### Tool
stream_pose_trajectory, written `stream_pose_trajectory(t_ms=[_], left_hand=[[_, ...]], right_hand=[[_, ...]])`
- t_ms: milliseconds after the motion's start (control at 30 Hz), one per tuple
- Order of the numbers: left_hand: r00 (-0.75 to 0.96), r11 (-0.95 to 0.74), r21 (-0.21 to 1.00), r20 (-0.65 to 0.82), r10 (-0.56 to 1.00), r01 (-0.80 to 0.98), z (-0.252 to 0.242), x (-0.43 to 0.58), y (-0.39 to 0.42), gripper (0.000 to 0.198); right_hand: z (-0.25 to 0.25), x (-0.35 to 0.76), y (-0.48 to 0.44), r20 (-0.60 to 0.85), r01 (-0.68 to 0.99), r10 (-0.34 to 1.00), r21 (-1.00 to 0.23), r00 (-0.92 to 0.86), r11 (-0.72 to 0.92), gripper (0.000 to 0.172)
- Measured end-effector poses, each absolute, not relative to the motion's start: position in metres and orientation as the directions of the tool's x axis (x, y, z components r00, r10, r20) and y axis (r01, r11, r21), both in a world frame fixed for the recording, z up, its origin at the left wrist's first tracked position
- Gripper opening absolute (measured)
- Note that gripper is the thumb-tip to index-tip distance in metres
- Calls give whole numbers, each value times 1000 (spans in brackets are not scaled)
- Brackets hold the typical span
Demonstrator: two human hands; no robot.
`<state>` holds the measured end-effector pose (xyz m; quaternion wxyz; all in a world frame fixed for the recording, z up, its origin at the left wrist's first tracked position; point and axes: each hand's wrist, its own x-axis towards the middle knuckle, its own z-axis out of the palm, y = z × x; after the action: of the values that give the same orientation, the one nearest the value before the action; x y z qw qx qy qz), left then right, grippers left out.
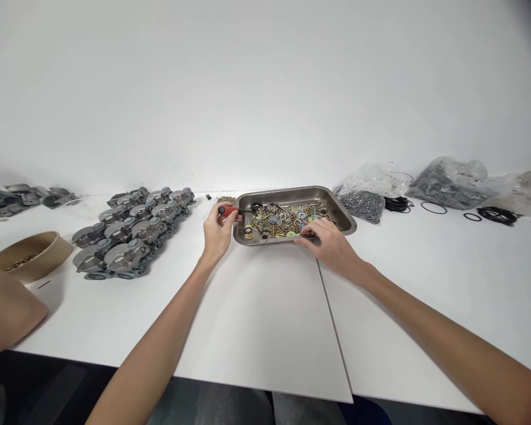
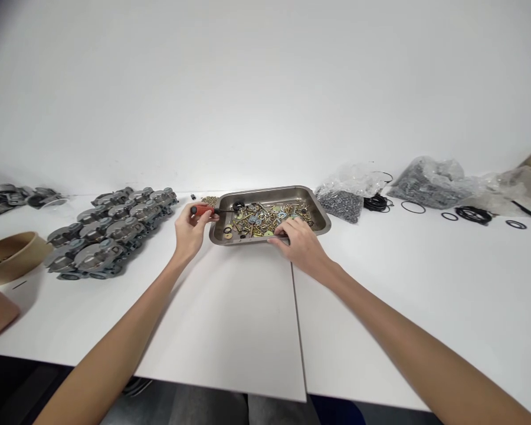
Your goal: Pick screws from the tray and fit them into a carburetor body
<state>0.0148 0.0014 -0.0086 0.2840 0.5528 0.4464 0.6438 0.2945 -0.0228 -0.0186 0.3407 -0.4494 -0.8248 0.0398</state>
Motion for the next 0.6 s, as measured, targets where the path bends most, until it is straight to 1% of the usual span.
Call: stream_pose_trajectory(t_ms=[133, 300, 367, 433, 533, 600], left_hand=[[-269, -470, 866, 500, 823, 169, -4, 9, 2, 25], [-299, -500, 862, 499, 814, 77, -4, 12, 2, 32], [-274, -491, 871, 475, 836, 10, -6, 15, 2, 35], [-215, -453, 891, 438, 873, -28, -9, 19, 2, 37], [-146, -397, 918, 394, 907, 9, -13, 20, 3, 36], [-150, -389, 920, 393, 907, 54, -13, 19, 3, 35]], right_hand=[[-19, 294, -23, 529, 718, 776, -385, -344, 580, 22], [-23, 292, -22, 556, 716, 760, -373, -337, 591, 19], [-24, 292, -22, 573, 712, 745, -358, -343, 603, 19], [-25, 292, -22, 585, 708, 731, -344, -352, 616, 18], [-26, 293, -22, 589, 708, 723, -332, -360, 623, 19], [-26, 293, -22, 591, 711, 722, -327, -360, 622, 20]])
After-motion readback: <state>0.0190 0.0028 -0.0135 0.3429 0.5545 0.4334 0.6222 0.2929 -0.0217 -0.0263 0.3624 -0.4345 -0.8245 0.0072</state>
